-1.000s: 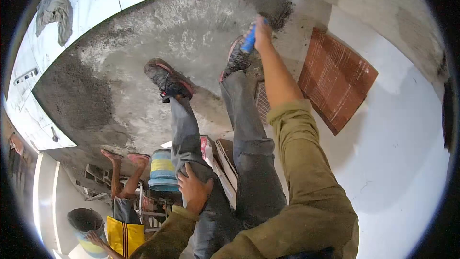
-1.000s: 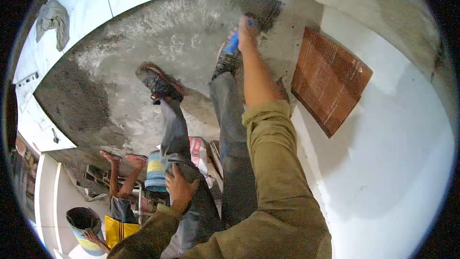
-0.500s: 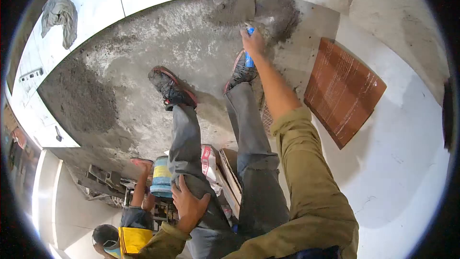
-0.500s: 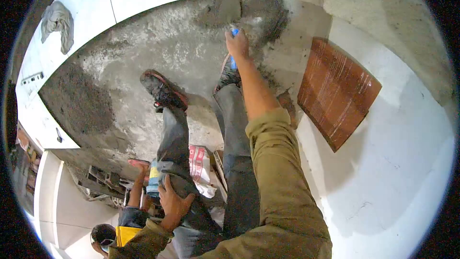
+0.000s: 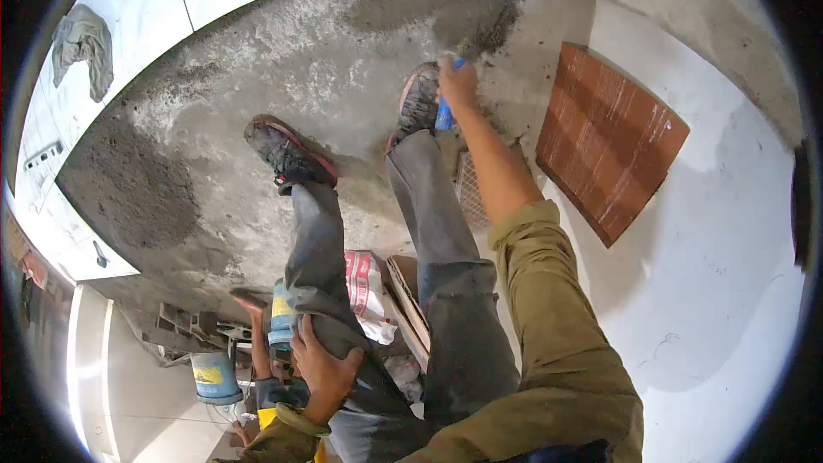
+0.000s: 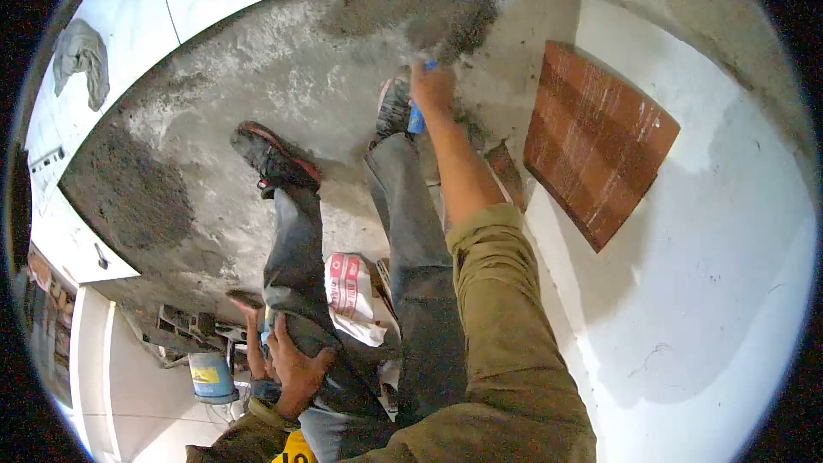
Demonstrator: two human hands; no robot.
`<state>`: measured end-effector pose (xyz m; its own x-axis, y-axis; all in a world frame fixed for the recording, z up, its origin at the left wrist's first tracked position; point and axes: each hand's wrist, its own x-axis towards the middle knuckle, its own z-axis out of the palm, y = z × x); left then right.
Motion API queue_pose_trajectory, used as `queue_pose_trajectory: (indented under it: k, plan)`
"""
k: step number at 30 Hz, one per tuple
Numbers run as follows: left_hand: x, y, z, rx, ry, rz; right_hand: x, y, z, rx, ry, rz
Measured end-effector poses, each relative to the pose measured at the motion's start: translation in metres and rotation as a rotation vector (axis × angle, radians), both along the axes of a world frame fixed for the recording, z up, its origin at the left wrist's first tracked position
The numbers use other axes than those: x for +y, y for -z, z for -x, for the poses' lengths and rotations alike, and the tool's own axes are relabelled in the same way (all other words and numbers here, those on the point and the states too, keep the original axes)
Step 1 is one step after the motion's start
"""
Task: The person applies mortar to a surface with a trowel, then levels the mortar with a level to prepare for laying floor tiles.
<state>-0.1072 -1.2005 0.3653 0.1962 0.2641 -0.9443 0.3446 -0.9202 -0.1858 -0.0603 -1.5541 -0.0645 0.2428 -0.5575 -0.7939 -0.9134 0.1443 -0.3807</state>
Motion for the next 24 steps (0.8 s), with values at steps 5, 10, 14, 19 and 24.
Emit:
queue_pose_trajectory:
  k: [5, 10, 14, 19, 24]
  plan:
    - [0.004, -0.004, 0.0, -0.128, 0.063, 0.061, 0.047, -0.046, 0.012, -0.209, -0.563, 0.251]
    - [0.002, -0.004, -0.008, -0.065, 0.009, 0.051, 0.033, -0.018, 0.006, -0.123, -0.552, 0.566]
    - [0.004, -0.004, -0.002, -0.114, -0.001, 0.079, -0.039, 0.051, 0.005, -0.108, -0.103, 0.479]
    - [-0.008, -0.009, -0.001, -0.212, -0.039, 0.068, -0.032, 0.019, -0.012, -0.008, -0.044, -0.217]
    - [-0.007, -0.012, 0.008, -0.256, -0.176, 0.053, 0.04, -0.03, -0.02, -0.181, 0.173, -0.322]
